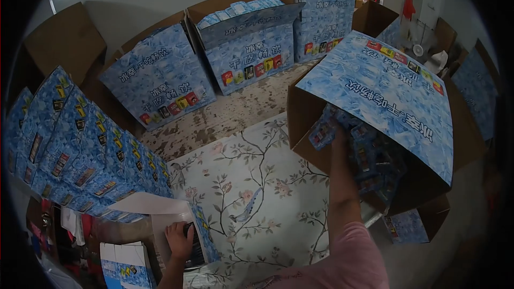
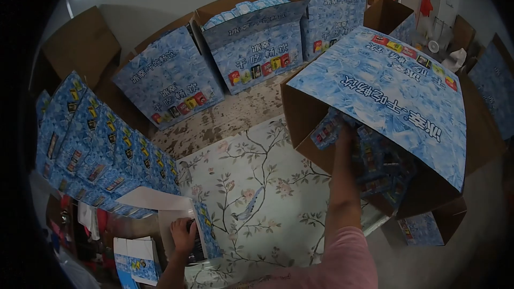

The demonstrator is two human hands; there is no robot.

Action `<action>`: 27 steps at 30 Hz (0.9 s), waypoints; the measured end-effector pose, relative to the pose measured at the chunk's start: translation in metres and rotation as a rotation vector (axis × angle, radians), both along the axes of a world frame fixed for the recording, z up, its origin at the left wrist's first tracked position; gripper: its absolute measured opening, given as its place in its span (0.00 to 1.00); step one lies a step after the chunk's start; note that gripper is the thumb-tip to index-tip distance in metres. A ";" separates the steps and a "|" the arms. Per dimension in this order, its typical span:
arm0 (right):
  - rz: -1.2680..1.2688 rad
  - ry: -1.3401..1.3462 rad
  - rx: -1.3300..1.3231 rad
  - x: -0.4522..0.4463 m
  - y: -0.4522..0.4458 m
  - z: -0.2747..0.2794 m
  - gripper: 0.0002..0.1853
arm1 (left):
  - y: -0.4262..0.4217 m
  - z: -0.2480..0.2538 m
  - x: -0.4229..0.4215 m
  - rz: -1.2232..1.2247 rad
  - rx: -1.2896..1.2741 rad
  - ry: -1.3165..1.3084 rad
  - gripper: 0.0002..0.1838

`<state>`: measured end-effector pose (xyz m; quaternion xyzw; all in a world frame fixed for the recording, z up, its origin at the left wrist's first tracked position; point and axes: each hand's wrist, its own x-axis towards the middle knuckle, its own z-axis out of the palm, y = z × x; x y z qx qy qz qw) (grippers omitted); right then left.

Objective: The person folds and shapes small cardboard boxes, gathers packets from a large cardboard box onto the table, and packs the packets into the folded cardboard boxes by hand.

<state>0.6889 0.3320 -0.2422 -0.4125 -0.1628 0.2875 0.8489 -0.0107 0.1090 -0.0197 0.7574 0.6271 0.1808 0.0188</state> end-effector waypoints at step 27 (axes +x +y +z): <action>1.197 -1.667 -0.490 -0.303 -0.268 0.246 0.25 | -0.055 -0.032 0.128 -0.205 -0.102 -0.608 0.54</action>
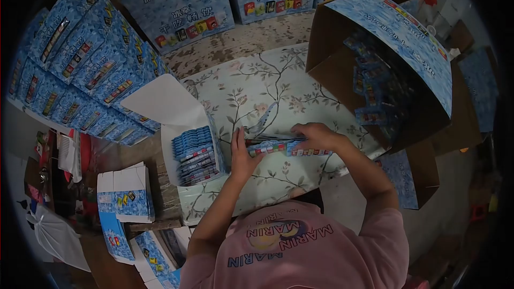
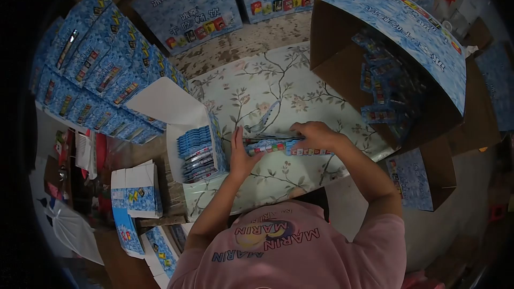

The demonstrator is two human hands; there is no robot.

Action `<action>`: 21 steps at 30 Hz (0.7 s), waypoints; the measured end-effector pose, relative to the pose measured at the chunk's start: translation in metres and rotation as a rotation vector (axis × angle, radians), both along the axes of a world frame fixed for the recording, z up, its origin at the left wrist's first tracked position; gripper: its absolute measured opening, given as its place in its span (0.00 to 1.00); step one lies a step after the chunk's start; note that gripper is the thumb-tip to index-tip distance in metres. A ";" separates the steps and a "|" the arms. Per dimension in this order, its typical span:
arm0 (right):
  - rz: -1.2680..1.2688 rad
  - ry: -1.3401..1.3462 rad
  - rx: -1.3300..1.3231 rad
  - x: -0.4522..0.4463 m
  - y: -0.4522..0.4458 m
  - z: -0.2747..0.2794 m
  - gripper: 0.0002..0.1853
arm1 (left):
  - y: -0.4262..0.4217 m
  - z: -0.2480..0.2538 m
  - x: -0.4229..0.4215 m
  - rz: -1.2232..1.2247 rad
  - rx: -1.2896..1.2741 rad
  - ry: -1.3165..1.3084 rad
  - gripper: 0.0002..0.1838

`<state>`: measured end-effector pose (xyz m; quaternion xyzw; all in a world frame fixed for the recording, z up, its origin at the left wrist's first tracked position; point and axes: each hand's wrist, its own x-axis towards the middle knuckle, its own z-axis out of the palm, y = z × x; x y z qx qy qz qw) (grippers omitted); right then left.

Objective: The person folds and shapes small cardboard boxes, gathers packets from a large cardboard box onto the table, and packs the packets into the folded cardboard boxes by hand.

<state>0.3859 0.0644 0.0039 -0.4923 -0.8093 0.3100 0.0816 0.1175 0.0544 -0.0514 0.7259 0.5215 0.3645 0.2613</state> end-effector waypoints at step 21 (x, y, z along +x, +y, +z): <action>-0.429 0.499 0.261 -0.022 -0.050 -0.043 0.37 | 0.024 -0.036 0.020 -0.316 -0.404 -0.512 0.40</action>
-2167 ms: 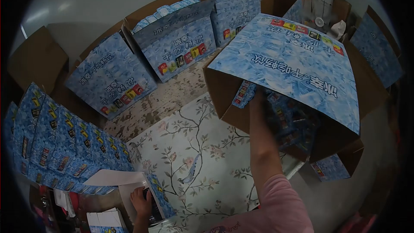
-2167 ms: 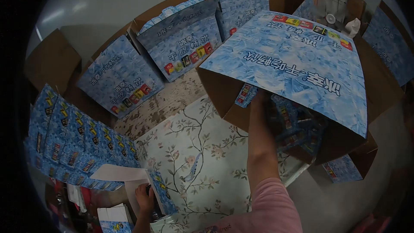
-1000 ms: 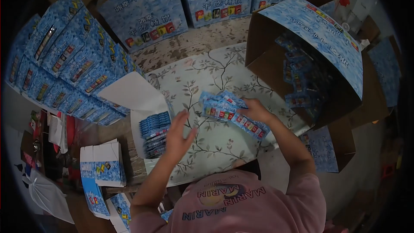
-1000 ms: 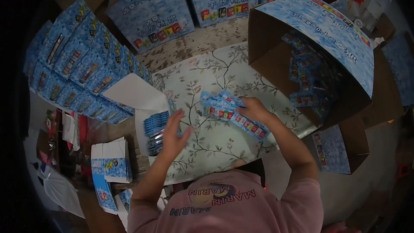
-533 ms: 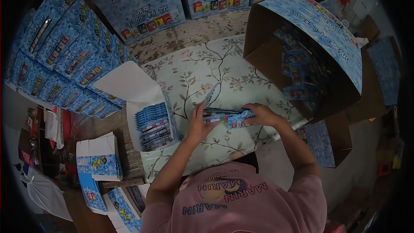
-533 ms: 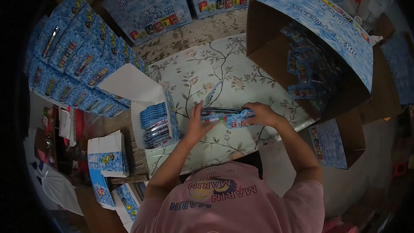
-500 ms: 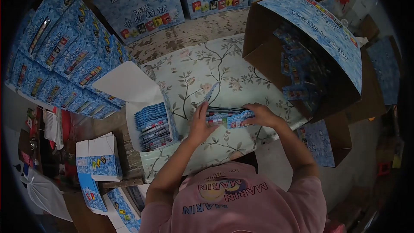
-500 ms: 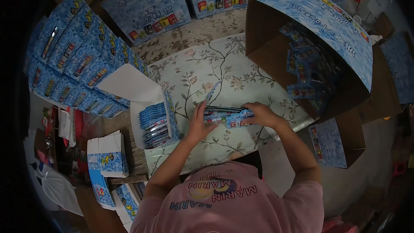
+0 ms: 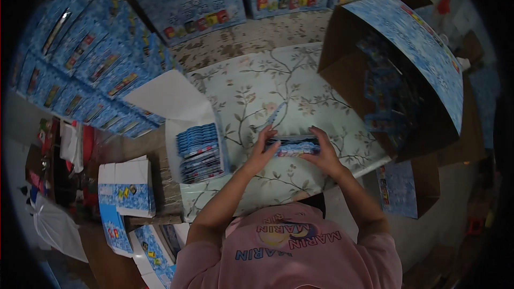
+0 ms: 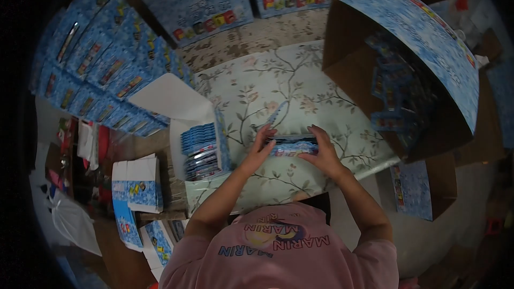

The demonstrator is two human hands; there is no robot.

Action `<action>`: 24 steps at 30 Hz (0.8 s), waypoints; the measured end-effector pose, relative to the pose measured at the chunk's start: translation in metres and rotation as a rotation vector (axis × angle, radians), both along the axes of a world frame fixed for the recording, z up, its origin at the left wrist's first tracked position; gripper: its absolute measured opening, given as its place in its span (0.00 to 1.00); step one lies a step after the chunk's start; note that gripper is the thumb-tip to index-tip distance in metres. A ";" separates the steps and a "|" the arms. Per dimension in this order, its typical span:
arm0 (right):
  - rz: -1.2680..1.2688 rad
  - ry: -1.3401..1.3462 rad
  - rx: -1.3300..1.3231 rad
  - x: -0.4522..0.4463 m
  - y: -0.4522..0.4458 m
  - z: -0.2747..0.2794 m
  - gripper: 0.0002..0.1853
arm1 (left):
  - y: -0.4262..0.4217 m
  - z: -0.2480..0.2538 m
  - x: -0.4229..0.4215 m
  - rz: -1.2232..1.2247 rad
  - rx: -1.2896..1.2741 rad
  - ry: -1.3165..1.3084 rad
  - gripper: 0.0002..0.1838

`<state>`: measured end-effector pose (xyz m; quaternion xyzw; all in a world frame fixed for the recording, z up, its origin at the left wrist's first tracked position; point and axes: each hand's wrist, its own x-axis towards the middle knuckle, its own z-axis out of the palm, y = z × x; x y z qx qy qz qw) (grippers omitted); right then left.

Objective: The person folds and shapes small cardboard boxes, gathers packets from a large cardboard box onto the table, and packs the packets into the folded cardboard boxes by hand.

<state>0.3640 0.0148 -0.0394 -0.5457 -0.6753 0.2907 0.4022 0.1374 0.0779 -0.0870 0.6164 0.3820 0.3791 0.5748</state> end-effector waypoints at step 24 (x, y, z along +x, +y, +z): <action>0.046 -0.745 0.170 -0.030 0.009 0.009 0.42 | -0.021 0.004 -0.002 0.159 0.457 0.422 0.60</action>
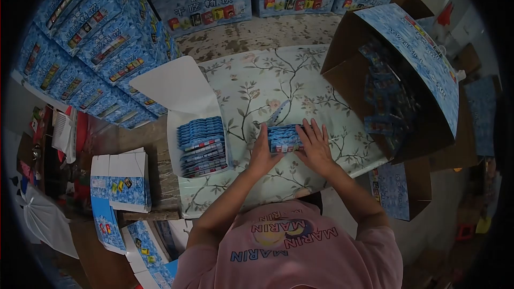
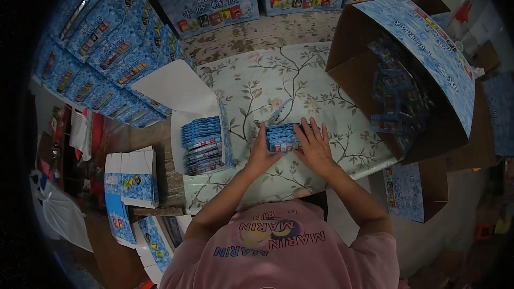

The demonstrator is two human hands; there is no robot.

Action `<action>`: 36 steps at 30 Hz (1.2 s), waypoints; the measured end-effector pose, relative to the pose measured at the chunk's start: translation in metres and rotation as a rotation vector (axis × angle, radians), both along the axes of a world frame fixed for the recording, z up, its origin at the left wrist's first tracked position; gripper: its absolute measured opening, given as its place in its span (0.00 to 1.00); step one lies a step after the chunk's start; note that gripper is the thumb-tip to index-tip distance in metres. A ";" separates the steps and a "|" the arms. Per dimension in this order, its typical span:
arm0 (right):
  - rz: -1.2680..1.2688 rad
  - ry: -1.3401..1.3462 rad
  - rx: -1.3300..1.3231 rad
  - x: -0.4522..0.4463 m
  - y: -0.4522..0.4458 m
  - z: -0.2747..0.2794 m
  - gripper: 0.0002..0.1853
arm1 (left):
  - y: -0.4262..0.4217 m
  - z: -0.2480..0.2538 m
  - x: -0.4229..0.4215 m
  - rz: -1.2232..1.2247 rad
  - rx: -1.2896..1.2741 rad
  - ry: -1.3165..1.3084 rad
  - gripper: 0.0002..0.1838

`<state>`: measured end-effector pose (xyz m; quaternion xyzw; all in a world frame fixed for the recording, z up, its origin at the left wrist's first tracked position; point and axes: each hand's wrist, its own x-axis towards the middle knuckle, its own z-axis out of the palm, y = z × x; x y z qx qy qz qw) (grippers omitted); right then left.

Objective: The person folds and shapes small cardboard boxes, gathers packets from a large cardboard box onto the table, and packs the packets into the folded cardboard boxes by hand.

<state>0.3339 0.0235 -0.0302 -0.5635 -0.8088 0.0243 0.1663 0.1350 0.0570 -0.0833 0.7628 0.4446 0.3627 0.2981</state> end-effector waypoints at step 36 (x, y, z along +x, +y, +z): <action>0.083 0.416 -0.324 -0.054 0.055 0.077 0.29 | 0.086 0.083 -0.176 0.040 -0.169 0.582 0.35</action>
